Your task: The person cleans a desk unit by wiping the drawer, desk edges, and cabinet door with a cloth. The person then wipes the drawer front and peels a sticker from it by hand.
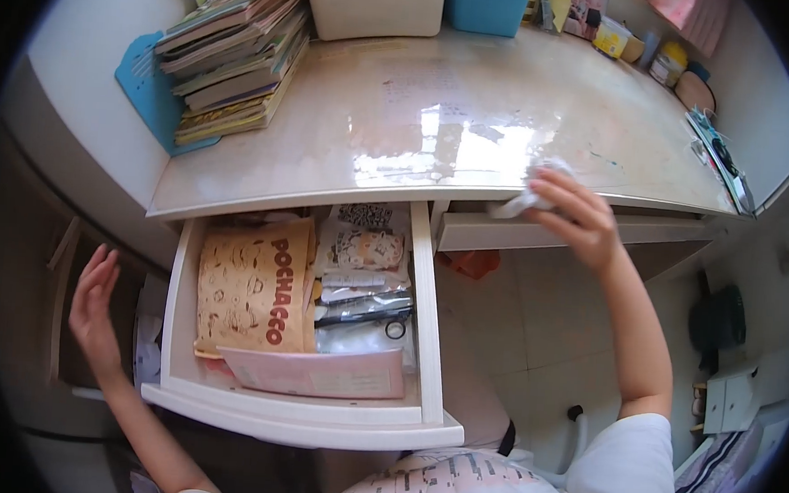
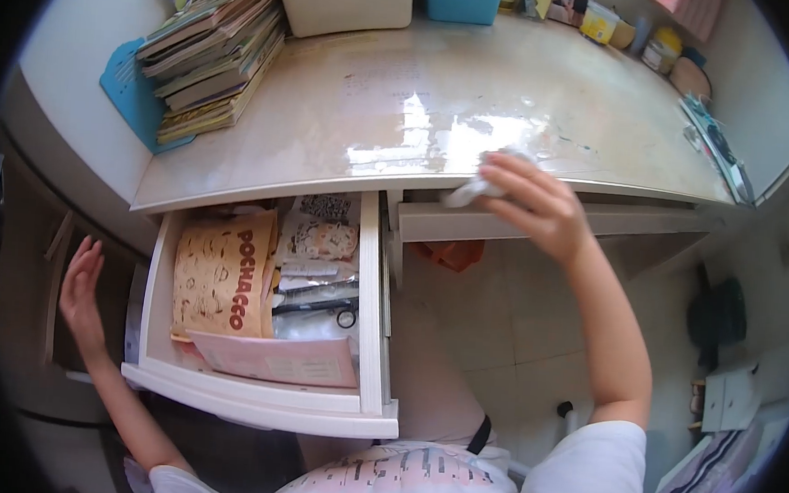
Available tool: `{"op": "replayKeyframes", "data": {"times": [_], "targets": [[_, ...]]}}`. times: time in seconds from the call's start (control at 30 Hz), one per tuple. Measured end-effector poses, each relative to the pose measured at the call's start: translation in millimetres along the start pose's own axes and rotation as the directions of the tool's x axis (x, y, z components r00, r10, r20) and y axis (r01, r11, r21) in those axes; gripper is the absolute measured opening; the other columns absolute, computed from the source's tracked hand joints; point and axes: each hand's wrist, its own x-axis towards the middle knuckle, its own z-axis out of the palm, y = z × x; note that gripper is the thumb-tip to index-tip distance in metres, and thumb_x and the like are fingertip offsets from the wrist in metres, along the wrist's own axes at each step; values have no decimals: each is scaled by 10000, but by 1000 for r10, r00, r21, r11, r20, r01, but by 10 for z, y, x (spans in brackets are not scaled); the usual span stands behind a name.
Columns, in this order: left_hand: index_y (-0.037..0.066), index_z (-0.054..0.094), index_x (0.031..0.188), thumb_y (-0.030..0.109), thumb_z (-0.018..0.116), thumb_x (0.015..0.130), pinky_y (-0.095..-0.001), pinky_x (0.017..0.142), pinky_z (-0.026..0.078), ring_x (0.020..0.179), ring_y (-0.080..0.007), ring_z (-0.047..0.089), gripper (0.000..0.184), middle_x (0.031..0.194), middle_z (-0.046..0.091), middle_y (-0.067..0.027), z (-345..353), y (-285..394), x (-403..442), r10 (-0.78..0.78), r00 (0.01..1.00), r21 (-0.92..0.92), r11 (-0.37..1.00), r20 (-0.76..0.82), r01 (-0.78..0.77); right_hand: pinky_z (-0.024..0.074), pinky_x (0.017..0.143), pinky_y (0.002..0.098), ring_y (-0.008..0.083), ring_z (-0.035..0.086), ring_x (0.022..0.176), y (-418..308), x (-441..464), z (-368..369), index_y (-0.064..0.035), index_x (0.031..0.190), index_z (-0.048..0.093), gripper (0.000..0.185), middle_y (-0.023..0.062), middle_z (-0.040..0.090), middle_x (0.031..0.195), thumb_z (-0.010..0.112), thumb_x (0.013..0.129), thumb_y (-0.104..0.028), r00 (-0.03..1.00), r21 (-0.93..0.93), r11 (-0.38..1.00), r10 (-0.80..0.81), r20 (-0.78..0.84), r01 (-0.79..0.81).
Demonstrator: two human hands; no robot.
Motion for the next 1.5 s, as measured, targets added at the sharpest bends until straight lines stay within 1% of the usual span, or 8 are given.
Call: {"op": "replayKeyframes", "data": {"times": [0.1,0.23,0.4,0.53,0.67,0.97,1.23,1.5], "targets": [[-61,580,1276,435,349,1063,-434,1109,396,1253,-308,566,587,1352,577,-216,53,708,-745,107,990,284,956,-89,-78,579,924,421,331,661,1135,32,-150,-102,-53,888,754,157,123,697,1154,728,734,-42,999,-97,994,46,-22,-47],[41,653,1214,712,638,812,-538,1033,419,1150,-379,613,783,1204,672,-136,1347,1453,-1360,265,938,371,867,222,-333,556,957,432,315,652,1154,-122,-121,82,-64,886,755,151,115,697,1154,708,743,-47,985,-161,979,102,-137,-124],[61,600,1312,541,661,890,-503,1080,392,1238,-358,573,642,1306,626,-123,2915,2291,-1286,258,860,486,737,441,-470,551,958,389,280,641,1181,-111,-87,104,-95,923,733,157,87,675,1206,686,775,-77,989,-97,993,59,-137,-73],[-53,486,1408,199,656,906,-509,1138,329,1350,-402,473,587,1420,525,-213,3914,2734,-1176,299,870,66,934,391,-351,579,903,394,265,660,1142,117,-283,-93,-99,869,720,121,65,683,1185,711,751,-76,992,-66,998,6,-125,-15],[-52,337,1498,35,549,903,-536,1195,209,1493,-413,218,638,1569,322,-227,4596,2291,-781,120,985,448,879,123,-163,591,862,389,273,680,1098,345,-601,-362,-82,801,705,113,69,707,1115,755,703,-57,989,-58,998,25,-145,-34],[121,560,1296,28,615,871,-532,1154,219,1352,-346,418,438,1371,536,-63,4992,1507,-474,334,914,492,850,-232,-186,551,905,352,244,685,1084,147,-460,74,-110,872,750,124,53,725,1079,753,751,-83,930,-13,987,147,-336,-161],[137,576,1287,9,623,861,-546,1174,191,1379,-331,401,448,1336,566,-26,5008,1434,-485,323,915,483,858,-240,-176,586,862,402,294,712,1026,781,-1339,-727,-79,728,714,134,85,748,984,811,638,-99,971,-129,984,89,-223,-120],[25,524,1292,189,643,919,-559,1173,223,1380,-422,345,425,1314,523,-155,5170,1471,-475,365,881,494,850,-300,-184,562,918,373,258,685,1105,475,-1060,-292,-68,777,715,88,69,738,1074,778,727,-104,931,9,988,148,-334,-154]]}}
